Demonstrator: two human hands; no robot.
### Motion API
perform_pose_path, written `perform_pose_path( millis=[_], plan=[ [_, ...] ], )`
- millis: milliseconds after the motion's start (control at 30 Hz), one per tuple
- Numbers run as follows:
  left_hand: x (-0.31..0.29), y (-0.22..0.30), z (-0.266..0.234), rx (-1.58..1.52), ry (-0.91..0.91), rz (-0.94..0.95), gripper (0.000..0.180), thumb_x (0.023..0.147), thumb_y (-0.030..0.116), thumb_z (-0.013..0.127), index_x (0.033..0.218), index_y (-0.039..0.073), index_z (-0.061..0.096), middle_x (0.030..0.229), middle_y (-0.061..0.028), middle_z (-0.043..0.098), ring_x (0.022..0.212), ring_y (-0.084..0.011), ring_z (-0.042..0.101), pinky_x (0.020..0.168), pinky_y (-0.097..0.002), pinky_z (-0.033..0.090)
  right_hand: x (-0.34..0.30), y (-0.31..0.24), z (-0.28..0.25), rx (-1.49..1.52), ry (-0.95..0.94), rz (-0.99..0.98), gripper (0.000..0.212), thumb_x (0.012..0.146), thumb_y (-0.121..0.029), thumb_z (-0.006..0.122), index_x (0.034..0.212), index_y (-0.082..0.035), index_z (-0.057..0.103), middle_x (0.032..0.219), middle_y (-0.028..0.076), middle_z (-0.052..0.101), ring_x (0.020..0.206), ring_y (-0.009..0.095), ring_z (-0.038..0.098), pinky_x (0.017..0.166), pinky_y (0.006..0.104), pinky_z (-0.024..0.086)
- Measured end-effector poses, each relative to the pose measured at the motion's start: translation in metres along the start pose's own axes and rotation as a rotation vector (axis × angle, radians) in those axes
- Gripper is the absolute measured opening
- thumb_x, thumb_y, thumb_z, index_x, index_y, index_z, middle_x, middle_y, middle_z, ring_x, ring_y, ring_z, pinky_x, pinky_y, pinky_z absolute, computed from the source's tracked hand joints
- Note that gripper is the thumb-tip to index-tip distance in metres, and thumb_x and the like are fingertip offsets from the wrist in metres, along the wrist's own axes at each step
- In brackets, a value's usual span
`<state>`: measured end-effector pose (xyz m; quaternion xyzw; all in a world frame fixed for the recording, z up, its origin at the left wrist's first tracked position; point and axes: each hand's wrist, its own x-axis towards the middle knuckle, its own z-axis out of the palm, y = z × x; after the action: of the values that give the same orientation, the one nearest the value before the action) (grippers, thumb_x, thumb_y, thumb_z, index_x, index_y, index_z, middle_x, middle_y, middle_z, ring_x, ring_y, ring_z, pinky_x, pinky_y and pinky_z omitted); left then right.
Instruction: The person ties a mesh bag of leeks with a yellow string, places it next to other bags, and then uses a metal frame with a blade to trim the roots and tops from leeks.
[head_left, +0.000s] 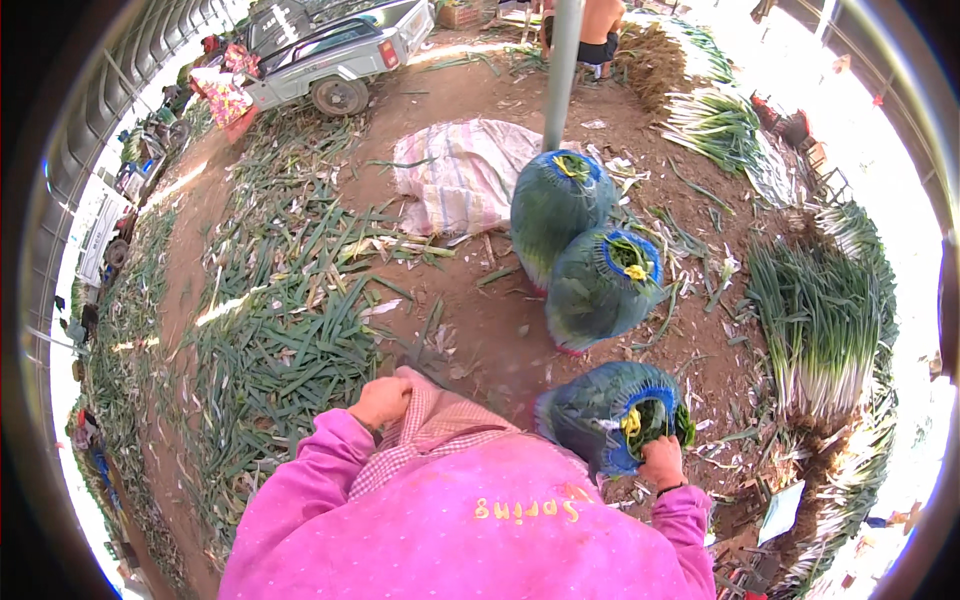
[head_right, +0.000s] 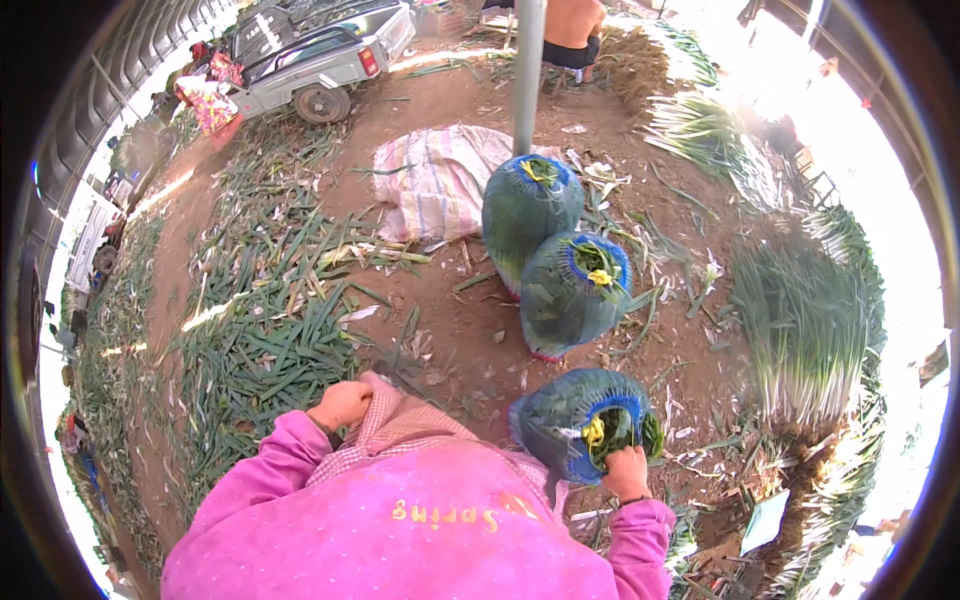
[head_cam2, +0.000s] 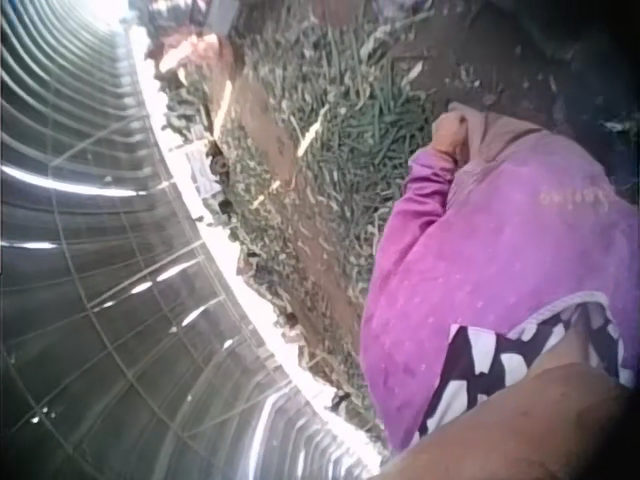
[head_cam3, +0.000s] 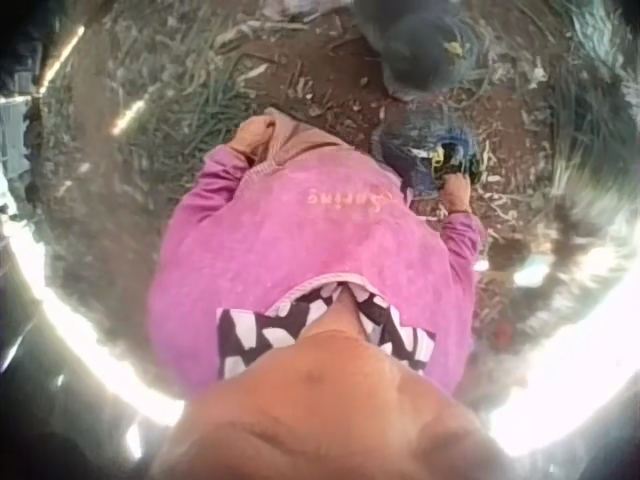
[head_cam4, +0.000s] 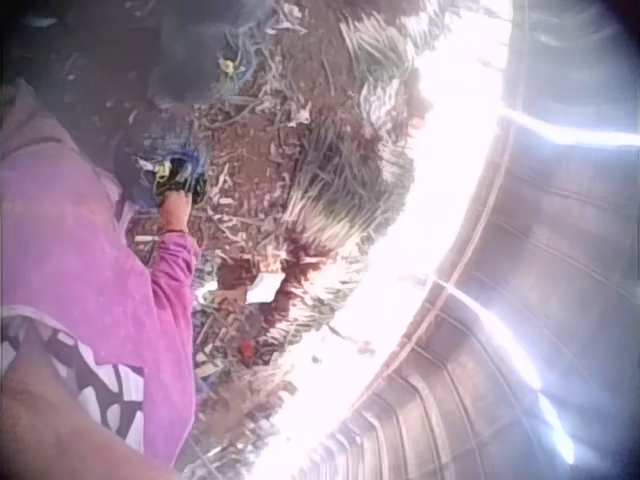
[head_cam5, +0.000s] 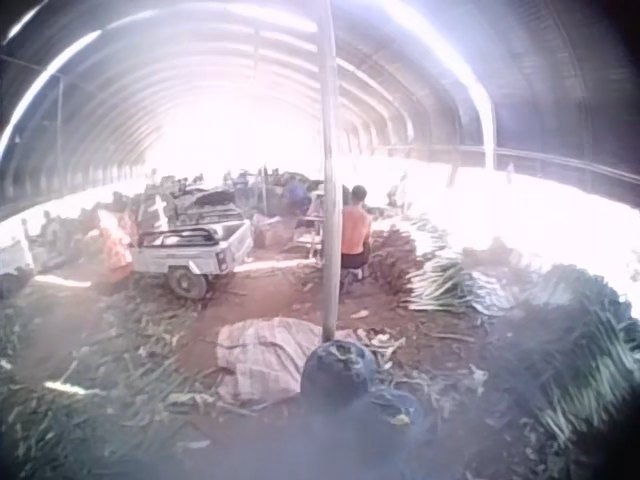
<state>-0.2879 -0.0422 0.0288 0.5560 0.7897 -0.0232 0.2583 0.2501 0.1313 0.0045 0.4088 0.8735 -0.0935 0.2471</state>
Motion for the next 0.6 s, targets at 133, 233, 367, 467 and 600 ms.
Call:
perform_pose_path(
  millis=[133, 233, 367, 467, 600],
  plan=[
    [-0.010, -0.034, -0.038, -0.130, 0.048, -0.024, 0.023, 0.079, 0.028, 0.053, 0.085, 0.009, 0.065, 0.088, -0.0146, 0.066, 0.086, -0.0338, 0.063, 0.073, -0.0439, 0.050, -0.019, -0.014, 0.008, -0.050, -0.079, 0.049, 0.014, 0.058, -0.024, 0.066, 0.067, -0.015, 0.069, 0.074, 0.004, 0.066, 0.083, 0.023, 0.060, 0.079, 0.0374, 0.041],
    [-0.035, -0.096, -0.036, 0.073, -0.274, -0.088, 0.022, 0.076, 0.027, 0.056, 0.086, 0.009, 0.066, 0.090, -0.0143, 0.066, 0.086, -0.0337, 0.063, 0.074, -0.0434, 0.050, -0.014, -0.028, 0.004, -0.023, -0.078, 0.069, 0.012, 0.058, -0.023, 0.064, 0.065, -0.014, 0.069, 0.072, 0.004, 0.066, 0.081, 0.023, 0.060, 0.079, 0.0367, 0.041],
    [-0.055, -0.149, -0.040, 0.341, -0.484, -0.186, 0.024, 0.077, 0.026, 0.056, 0.088, 0.008, 0.068, 0.089, -0.0164, 0.067, 0.086, -0.0344, 0.064, 0.074, -0.0446, 0.050, -0.017, -0.041, 0.008, -0.023, -0.042, 0.091, 0.012, 0.057, -0.024, 0.065, 0.063, -0.014, 0.068, 0.070, 0.005, 0.065, 0.080, 0.023, 0.060, 0.079, 0.0368, 0.041],
    [-0.075, -0.171, -0.018, -0.064, -0.175, -0.362, 0.026, 0.080, 0.025, 0.053, 0.090, 0.007, 0.067, 0.086, -0.0171, 0.067, 0.086, -0.0366, 0.063, 0.077, -0.0445, 0.049, -0.008, -0.044, -0.001, 0.033, -0.043, 0.059, 0.015, 0.056, -0.025, 0.067, 0.062, -0.012, 0.066, 0.069, 0.006, 0.064, 0.078, 0.024, 0.059, 0.078, 0.0373, 0.041],
    [-0.110, -0.155, 0.027, -0.126, -0.243, -0.438, 0.029, 0.080, 0.028, 0.054, 0.093, 0.006, 0.068, 0.090, -0.0194, 0.066, 0.088, -0.0375, 0.062, 0.078, -0.0451, 0.048, -0.005, -0.041, -0.001, 0.080, 0.031, 0.037, 0.015, 0.055, -0.025, 0.068, 0.061, -0.011, 0.064, 0.071, 0.007, 0.064, 0.079, 0.025, 0.058, 0.078, 0.0380, 0.041]
  ],
)
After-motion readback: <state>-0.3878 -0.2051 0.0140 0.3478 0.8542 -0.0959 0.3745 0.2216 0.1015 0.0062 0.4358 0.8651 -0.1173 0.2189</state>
